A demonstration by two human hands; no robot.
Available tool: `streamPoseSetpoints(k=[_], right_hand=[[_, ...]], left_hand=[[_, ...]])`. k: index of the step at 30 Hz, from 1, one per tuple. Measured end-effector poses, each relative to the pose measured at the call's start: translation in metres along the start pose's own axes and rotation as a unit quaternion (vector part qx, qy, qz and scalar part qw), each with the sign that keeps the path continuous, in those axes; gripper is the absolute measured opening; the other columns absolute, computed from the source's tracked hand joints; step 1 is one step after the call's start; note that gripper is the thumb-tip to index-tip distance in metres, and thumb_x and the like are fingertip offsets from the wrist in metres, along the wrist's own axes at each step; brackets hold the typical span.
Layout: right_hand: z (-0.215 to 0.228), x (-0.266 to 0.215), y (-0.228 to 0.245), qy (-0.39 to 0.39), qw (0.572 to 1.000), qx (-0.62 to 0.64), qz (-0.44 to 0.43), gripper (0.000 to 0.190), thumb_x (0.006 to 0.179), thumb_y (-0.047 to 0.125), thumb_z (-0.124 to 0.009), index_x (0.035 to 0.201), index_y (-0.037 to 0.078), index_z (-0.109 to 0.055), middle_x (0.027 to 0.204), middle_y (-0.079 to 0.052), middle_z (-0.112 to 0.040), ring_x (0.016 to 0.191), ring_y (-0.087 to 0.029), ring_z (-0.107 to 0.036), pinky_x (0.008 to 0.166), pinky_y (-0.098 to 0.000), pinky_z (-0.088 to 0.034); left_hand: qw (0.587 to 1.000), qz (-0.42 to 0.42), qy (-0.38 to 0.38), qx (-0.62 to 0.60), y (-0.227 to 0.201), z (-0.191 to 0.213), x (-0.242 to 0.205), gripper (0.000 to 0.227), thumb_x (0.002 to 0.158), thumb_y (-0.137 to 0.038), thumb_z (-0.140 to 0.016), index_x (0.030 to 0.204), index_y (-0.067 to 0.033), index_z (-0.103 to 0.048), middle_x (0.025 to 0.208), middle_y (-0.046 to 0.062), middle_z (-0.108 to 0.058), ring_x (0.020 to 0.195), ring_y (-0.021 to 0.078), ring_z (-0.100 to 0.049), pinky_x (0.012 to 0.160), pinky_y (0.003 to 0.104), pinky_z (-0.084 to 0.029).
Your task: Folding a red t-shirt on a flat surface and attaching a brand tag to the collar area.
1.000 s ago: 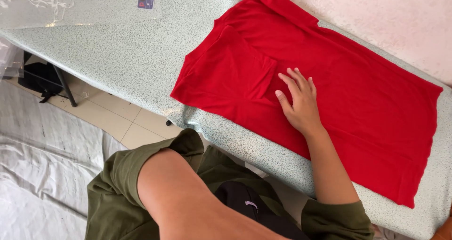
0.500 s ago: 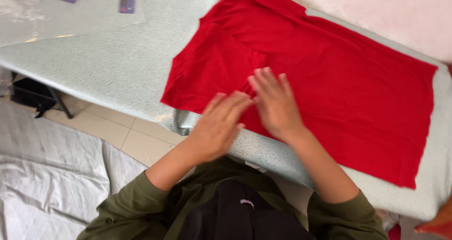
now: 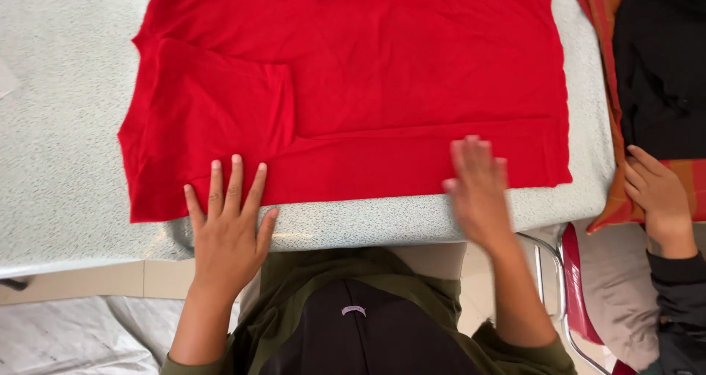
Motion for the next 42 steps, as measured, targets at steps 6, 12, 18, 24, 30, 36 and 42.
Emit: streamPoseSetpoints(k=[6,12,18,24,30,36,42], right_hand=[[0.041,-0.036,-0.103,0.015,0.963,0.059,-0.262,0.070,0.110,0.044,-0.021,0.165,0.002,-0.015,0.172,-0.023,-0.010,0.157,-0.040,-0.004,0.121,-0.0646,0.000],[0.040,-0.020,-0.085,0.028,0.969,0.058,-0.237,0.071,0.106,0.042,-0.025,0.164,0.003,-0.014,0.172,-0.018,-0.009,0.159,-0.034,-0.006,0.120,-0.0676,-0.001],[0.065,0.052,-0.018,-0.098,0.991,0.020,-0.094,0.056,0.109,0.032,-0.043,0.151,-0.005,-0.050,0.156,-0.037,-0.042,0.146,-0.052,-0.029,0.113,-0.0671,-0.014],[0.017,0.182,0.127,-0.017,0.958,0.251,0.139,0.038,0.104,0.025,-0.061,0.140,0.013,-0.063,0.132,-0.014,-0.060,0.125,-0.037,-0.059,0.101,-0.0483,-0.049],[-0.022,0.270,0.166,0.036,0.979,0.198,0.038,0.033,0.099,0.053,-0.066,0.109,0.023,-0.073,0.095,0.001,-0.066,0.091,-0.023,-0.071,0.077,-0.0430,-0.056],[-0.024,0.256,0.185,-0.015,0.971,0.230,0.059,0.024,0.093,0.040,-0.076,0.096,0.018,-0.065,0.086,-0.001,-0.069,0.089,-0.032,-0.069,0.087,-0.0459,-0.043],[0.008,0.172,0.244,-0.246,0.820,0.157,0.492,0.020,0.101,0.012,-0.068,0.082,0.015,-0.061,0.092,0.000,-0.070,0.088,-0.023,-0.065,0.077,-0.0374,-0.048]], left_hand=[[1.000,-0.001,-0.021,0.010,0.004,0.004,0.000,0.064,0.108,-0.051,-0.031,0.164,-0.0194,-0.034,0.170,0.016,-0.030,0.158,0.0376,-0.021,0.122,0.067,-0.011],[0.989,0.092,-0.087,0.073,0.061,0.027,-0.021,0.065,0.110,-0.051,-0.030,0.164,-0.0159,-0.038,0.168,0.020,-0.037,0.154,0.0420,-0.031,0.119,0.068,-0.019],[0.979,0.149,-0.112,0.080,0.085,0.051,-0.025,0.061,0.111,-0.043,-0.033,0.162,-0.0107,-0.038,0.167,0.020,-0.034,0.155,0.0416,-0.024,0.119,0.068,-0.018],[0.991,0.061,-0.114,-0.035,0.078,0.040,0.017,0.037,0.105,-0.037,-0.053,0.138,-0.0232,-0.063,0.119,0.000,-0.063,0.111,0.0229,-0.062,0.089,0.039,-0.047],[0.932,0.143,0.010,-0.333,0.115,0.048,0.040,0.029,0.105,-0.026,-0.052,0.128,-0.0171,-0.068,0.104,0.008,-0.071,0.098,0.0254,-0.072,0.082,0.038,-0.057],[0.804,0.169,0.030,-0.570,0.133,0.055,0.047,0.035,0.108,-0.015,-0.043,0.134,0.0008,-0.062,0.110,0.025,-0.071,0.101,0.0337,-0.075,0.086,0.044,-0.063],[0.789,0.217,0.053,-0.572,0.126,0.072,0.058,0.076,0.107,-0.052,-0.021,0.130,0.0068,-0.063,0.108,0.029,-0.071,0.102,0.0381,-0.075,0.088,0.046,-0.063]])
Point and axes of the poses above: each hand's wrist, its own x-axis towards the middle knuckle, its own z-axis out of the back of the hand, y = z × x, the point moved 2 cm from there along x, towards the middle knuckle
